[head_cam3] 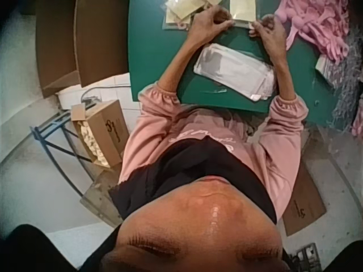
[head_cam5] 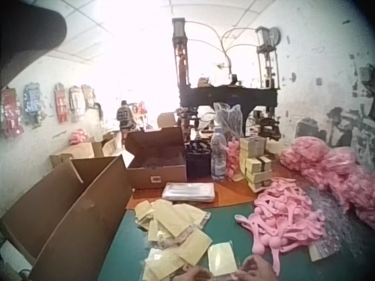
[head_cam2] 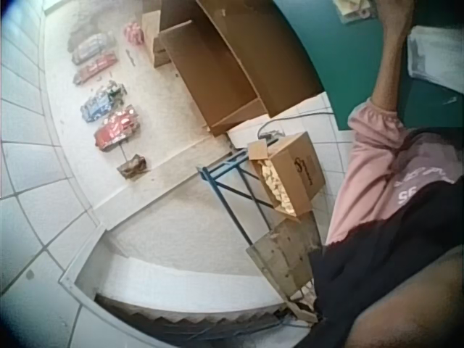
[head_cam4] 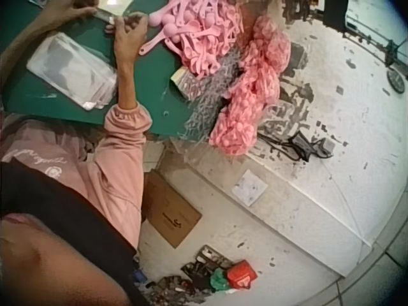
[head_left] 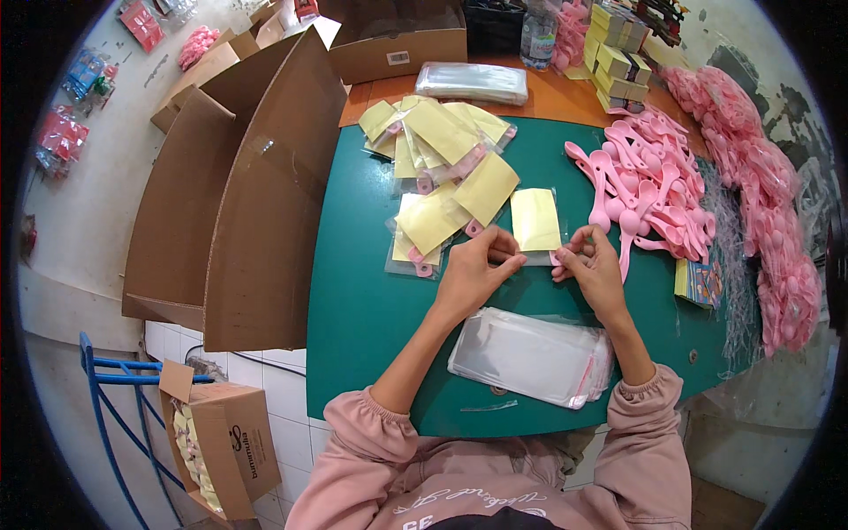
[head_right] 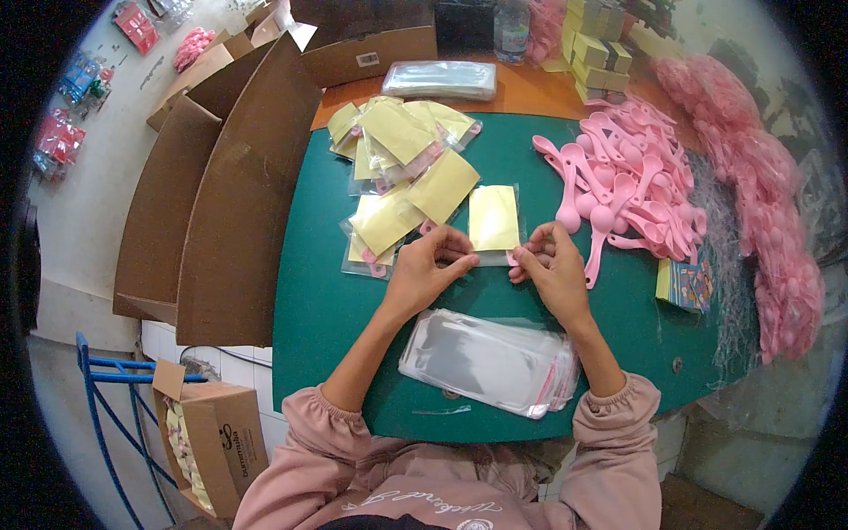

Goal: The person repeatedly picks up pink plastic spoons and small yellow cards, places them into clear plastic bags, and seals the bags. The person stacks the completed packages on the table. The task is performed continuously throughout the clip.

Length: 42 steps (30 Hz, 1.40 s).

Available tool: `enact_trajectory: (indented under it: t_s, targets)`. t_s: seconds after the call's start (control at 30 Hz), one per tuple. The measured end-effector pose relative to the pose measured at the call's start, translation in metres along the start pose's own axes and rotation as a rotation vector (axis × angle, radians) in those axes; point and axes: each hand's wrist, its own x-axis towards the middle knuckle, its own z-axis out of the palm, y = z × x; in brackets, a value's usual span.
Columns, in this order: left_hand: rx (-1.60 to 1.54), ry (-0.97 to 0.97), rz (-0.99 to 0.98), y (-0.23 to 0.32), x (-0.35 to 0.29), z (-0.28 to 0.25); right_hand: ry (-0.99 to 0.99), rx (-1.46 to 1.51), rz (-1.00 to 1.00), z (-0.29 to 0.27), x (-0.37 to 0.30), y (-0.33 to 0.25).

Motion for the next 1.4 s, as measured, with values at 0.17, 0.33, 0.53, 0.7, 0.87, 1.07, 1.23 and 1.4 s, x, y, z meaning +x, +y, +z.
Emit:
enact_trajectory:
  t_s: [0.17, 0.33, 0.53, 0.7, 0.87, 1.07, 1.23, 1.4]
  targets:
    - [-0.117, 0.022, 0.017, -0.005, 0.002, 0.003, -0.046, -0.027, -0.002, 0.002, 0.0, 0.0]
    - [-0.189, 0.018, 0.038, -0.002, 0.002, 0.003, -0.064, -0.043, 0.011, 0.0, 0.0, 0.0]
    - [-0.093, 0.031, 0.092, 0.002, 0.002, 0.004, -0.053, -0.092, -0.005, 0.0, 0.0, 0.003]
    - [0.001, 0.168, -0.022, 0.011, -0.001, 0.008, -0.055, -0.111, -0.044, 0.005, -0.003, 0.0]
    - [-0.182, 0.228, -0.054, 0.001, 0.005, 0.01, -0.138, -0.157, -0.076, 0.003, -0.002, 0.002]
    - [-0.217, 0.28, -0.079, 0.001, 0.008, 0.011, -0.151, -0.089, -0.068, 0.008, -0.004, 0.0]
    - [-0.233, 0.26, -0.013, 0.004, 0.005, 0.01, -0.132, -0.077, -0.111, 0.011, -0.006, -0.003]
    - [-0.245, 0.3, 0.122, 0.012, 0.001, 0.011, -0.104, -0.025, -0.179, 0.012, -0.009, -0.007]
